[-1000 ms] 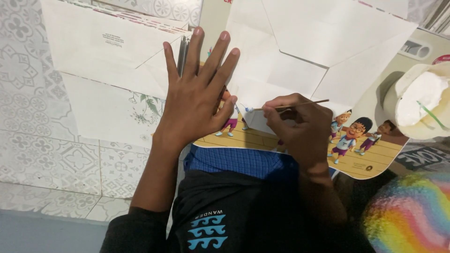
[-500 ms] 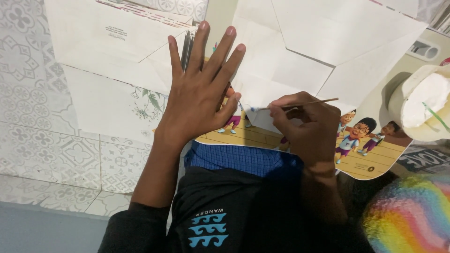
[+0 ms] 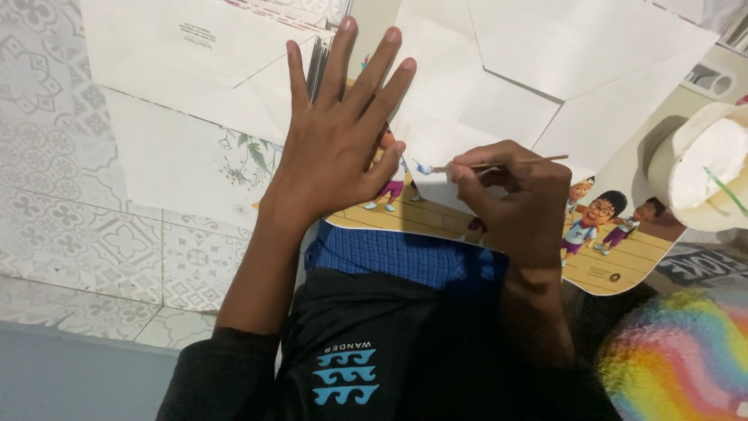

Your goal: Folding paper and applying glue to the edges using a small stick to assemble paper crafts.

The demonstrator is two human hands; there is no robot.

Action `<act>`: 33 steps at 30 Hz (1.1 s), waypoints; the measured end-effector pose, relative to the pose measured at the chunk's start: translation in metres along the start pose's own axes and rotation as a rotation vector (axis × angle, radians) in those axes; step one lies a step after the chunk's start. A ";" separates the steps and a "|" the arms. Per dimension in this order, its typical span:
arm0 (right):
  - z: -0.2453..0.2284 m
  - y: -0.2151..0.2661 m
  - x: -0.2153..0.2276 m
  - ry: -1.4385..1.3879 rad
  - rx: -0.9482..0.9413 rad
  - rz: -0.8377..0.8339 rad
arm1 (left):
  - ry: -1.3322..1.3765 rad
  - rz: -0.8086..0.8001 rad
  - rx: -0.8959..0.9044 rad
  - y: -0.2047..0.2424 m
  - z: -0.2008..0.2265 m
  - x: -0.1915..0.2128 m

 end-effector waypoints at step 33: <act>-0.007 0.000 0.000 -0.008 0.051 -0.015 | 0.013 0.031 -0.005 0.001 0.001 0.004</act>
Point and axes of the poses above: each hand's wrist, its own y-axis away from the middle knuckle, its own x-axis out of the back of the hand, z = x × y, the point moved 4 cm from there along -y, towards the middle knuckle, and after that the axes turned 8 degrees about -y, right-handed, at the moved point
